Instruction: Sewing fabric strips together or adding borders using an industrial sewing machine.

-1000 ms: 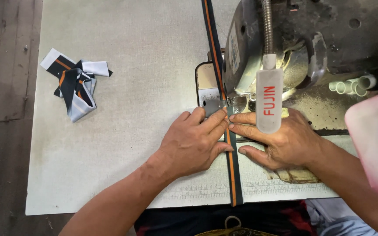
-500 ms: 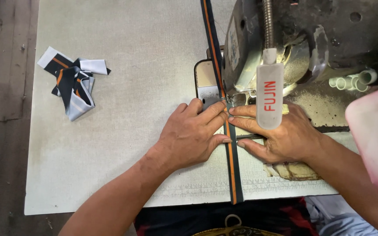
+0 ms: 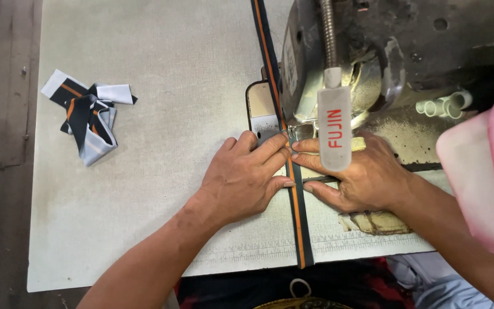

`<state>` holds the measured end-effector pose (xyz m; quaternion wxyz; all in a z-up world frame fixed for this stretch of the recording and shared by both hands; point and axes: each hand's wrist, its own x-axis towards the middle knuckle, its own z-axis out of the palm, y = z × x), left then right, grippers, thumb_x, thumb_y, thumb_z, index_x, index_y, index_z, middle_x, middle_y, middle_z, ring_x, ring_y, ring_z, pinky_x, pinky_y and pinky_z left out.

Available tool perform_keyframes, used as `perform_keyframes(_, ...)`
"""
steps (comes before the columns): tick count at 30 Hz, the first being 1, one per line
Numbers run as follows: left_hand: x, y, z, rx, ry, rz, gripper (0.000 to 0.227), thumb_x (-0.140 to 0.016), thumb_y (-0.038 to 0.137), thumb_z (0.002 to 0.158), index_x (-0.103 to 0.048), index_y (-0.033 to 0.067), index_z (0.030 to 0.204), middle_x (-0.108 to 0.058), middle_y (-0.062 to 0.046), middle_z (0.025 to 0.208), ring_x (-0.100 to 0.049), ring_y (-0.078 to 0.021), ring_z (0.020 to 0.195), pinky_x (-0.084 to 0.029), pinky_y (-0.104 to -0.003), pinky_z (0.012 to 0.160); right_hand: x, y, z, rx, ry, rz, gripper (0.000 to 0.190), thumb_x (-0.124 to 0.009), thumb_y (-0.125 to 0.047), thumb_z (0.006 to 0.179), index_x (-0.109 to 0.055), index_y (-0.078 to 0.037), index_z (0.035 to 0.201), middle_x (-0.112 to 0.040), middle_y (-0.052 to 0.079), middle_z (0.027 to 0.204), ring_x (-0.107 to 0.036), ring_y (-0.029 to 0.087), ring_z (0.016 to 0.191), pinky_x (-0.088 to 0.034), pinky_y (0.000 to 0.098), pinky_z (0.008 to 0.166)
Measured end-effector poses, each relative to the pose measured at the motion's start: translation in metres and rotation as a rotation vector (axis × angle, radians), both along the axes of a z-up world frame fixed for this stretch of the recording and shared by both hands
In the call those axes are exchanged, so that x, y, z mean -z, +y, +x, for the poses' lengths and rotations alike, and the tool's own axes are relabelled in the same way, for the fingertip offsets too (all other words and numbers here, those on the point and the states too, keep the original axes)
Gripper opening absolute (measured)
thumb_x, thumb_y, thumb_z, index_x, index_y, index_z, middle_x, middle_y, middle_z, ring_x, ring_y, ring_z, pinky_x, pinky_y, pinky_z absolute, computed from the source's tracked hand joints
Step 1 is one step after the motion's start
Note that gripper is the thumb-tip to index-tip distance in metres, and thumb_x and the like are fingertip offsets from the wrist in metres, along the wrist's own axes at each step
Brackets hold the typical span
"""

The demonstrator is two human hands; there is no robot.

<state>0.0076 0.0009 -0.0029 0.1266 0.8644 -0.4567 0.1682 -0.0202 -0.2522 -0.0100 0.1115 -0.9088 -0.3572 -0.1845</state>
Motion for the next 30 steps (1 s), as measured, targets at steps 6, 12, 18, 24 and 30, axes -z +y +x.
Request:
perform_keyframes(6, 0.000, 0.000, 0.002, -0.002, 0.005, 0.018, 0.043, -0.051, 0.050, 0.100, -0.067, 0.0141, 0.118, -0.063, 0.000, 0.134, -0.050, -0.0265, 0.085, -0.046, -0.038, 0.065, 0.008, -0.002, -0.001, 0.098, 0.152, -0.141, 0.057, -0.062, -0.058, 0.082, -0.063, -0.034, 0.134, -0.059, -0.014, 0.144, -0.067, 0.018, 0.115, -0.054, 0.0621, 0.077)
perform_keyframes(12, 0.002, 0.000, 0.004, -0.015, -0.025, 0.042, 0.046, -0.048, 0.052, 0.101, -0.067, 0.0150, 0.121, -0.064, 0.000, 0.134, -0.051, -0.0261, 0.085, -0.046, -0.038, 0.066, -0.001, 0.001, 0.002, 0.000, 0.063, -0.031, 0.050, -0.069, -0.048, 0.082, -0.070, -0.025, 0.126, -0.069, -0.006, 0.132, -0.071, 0.023, 0.108, -0.059, 0.0499, 0.062)
perform_keyframes(18, 0.004, 0.000, 0.012, -0.020, -0.041, 0.048, 0.049, -0.044, 0.053, 0.101, -0.067, 0.0170, 0.123, -0.064, -0.001, 0.136, -0.054, -0.0276, 0.085, -0.046, -0.039, 0.063, 0.012, -0.002, 0.003, 0.042, 0.062, -0.131, 0.061, -0.056, -0.058, 0.086, -0.061, -0.026, 0.137, -0.063, -0.007, 0.142, -0.067, 0.028, 0.050, -0.052, 0.0460, 0.040)
perform_keyframes(24, 0.017, 0.001, 0.024, -0.013, 0.071, 0.090, 0.055, -0.028, 0.054, 0.105, -0.063, 0.0191, 0.129, -0.060, -0.001, 0.132, -0.053, -0.0248, 0.088, -0.044, -0.037, 0.070, 0.012, -0.001, 0.004, 0.024, 0.070, 0.012, 0.061, -0.062, -0.055, 0.084, -0.060, -0.030, 0.140, -0.069, 0.008, 0.119, -0.071, 0.042, 0.079, -0.053, 0.0673, 0.083)
perform_keyframes(30, 0.025, 0.004, 0.030, -0.025, -0.045, -0.028, 0.051, -0.035, 0.055, 0.104, -0.064, 0.0220, 0.130, -0.060, 0.003, 0.133, -0.054, -0.0273, 0.093, -0.047, -0.040, 0.074, -0.067, 0.020, -0.051, -0.152, 0.281, 0.141, 0.045, -0.056, -0.047, 0.093, -0.072, -0.019, 0.125, -0.070, 0.012, 0.111, -0.072, 0.030, 0.084, -0.058, 0.0449, 0.076)
